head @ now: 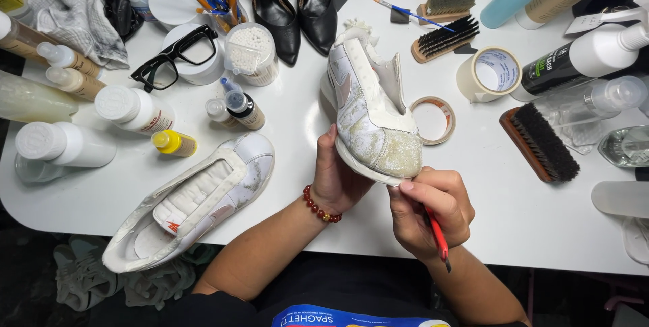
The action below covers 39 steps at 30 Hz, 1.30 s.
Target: Apply masking tape to the midsole of a pair of sneakers and trim with a utility knife to prepare them for repair or customization.
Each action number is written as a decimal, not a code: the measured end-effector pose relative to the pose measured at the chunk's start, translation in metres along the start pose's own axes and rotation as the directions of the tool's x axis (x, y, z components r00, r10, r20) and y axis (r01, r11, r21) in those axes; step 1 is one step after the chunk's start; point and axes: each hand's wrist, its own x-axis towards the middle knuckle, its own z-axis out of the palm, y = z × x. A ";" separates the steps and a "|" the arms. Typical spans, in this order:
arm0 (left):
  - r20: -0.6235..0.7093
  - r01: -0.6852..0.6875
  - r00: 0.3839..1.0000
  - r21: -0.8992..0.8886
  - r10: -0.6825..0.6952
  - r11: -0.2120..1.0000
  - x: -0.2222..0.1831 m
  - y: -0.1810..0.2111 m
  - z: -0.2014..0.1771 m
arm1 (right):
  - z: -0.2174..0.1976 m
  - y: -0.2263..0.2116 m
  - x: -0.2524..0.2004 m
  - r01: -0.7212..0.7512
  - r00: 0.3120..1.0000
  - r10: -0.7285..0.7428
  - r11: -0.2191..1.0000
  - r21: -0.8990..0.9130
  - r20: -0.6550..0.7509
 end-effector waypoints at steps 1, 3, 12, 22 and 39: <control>0.000 0.002 1.000 -0.002 -0.002 1.000 -0.001 0.000 0.002 | 0.000 -0.001 0.000 -0.001 1.000 0.001 1.000 -0.002 0.001; 0.011 -0.002 1.000 0.016 0.002 1.000 -0.002 0.002 0.005 | -0.001 -0.002 0.001 0.000 1.000 0.000 1.000 0.000 0.005; 0.011 -0.009 1.000 0.057 0.008 0.998 -0.002 0.001 -0.003 | -0.007 -0.004 0.002 -0.071 0.997 0.071 0.997 0.000 -0.005; 0.023 -0.033 0.999 0.038 0.033 0.999 -0.001 -0.001 -0.002 | -0.013 0.002 0.007 -0.015 0.999 0.015 1.000 0.012 0.032; 0.193 -0.075 0.977 -0.082 0.090 0.994 -0.005 -0.013 -0.002 | -0.034 -0.003 -0.001 -0.119 0.986 0.117 0.993 -0.008 -0.119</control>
